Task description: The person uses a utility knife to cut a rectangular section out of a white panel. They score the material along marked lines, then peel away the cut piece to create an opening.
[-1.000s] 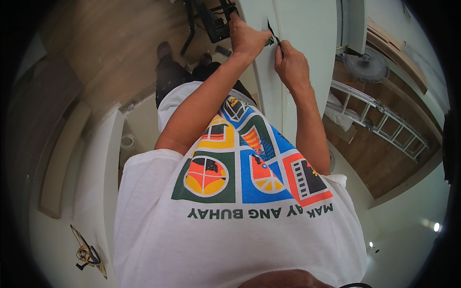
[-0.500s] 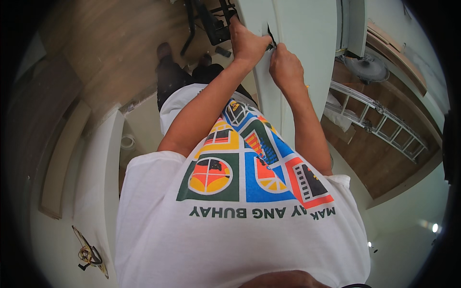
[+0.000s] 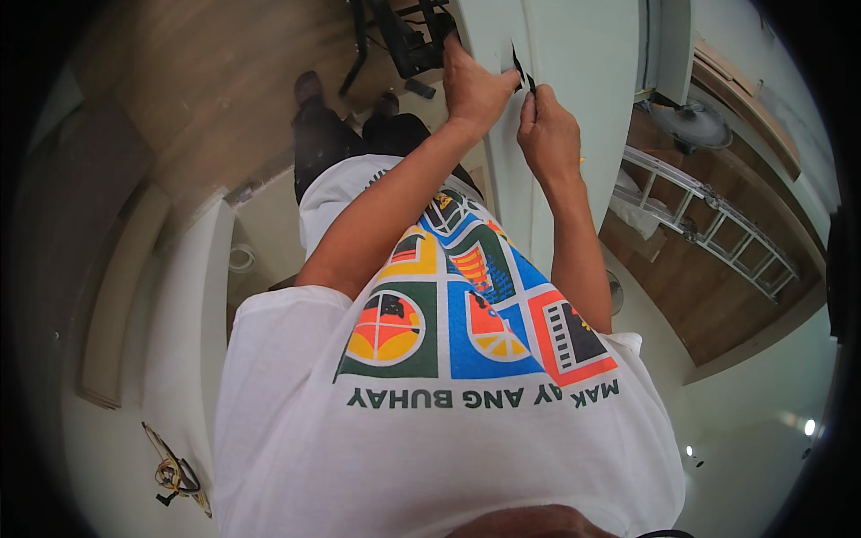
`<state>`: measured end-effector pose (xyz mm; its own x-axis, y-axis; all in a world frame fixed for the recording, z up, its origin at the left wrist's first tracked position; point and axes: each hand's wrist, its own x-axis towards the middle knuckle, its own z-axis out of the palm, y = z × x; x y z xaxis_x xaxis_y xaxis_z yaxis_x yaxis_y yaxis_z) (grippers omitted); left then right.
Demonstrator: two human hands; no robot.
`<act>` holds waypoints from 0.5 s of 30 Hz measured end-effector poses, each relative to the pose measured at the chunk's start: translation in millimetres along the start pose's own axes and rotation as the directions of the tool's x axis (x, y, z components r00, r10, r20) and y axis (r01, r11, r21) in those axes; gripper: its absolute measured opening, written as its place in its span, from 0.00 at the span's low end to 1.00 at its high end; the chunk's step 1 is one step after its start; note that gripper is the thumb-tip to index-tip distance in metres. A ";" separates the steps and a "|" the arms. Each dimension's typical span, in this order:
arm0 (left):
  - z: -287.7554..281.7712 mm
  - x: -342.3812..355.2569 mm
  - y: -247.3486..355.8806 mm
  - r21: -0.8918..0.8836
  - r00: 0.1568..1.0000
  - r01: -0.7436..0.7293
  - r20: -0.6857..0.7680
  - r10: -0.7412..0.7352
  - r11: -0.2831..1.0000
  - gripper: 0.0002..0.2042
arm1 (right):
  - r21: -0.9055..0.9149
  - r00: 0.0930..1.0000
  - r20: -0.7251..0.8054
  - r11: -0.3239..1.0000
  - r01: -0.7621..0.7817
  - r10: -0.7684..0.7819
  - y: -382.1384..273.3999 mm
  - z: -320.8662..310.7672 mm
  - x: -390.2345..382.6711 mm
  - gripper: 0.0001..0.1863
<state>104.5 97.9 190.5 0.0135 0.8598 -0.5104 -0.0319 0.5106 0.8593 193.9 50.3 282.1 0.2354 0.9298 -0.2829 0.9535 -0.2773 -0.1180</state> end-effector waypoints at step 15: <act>-0.8 -0.8 1.4 -0.012 1.000 -0.023 -0.016 0.022 1.000 0.42 | -0.229 0.990 0.096 0.970 -0.077 0.101 -12.2 -7.7 -2.1 0.09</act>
<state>103.7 97.9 192.1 -0.0032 0.8708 -0.4916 -0.0446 0.4909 0.8700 183.2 53.6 291.5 0.3112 0.8698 -0.3830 0.9503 -0.2850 0.1250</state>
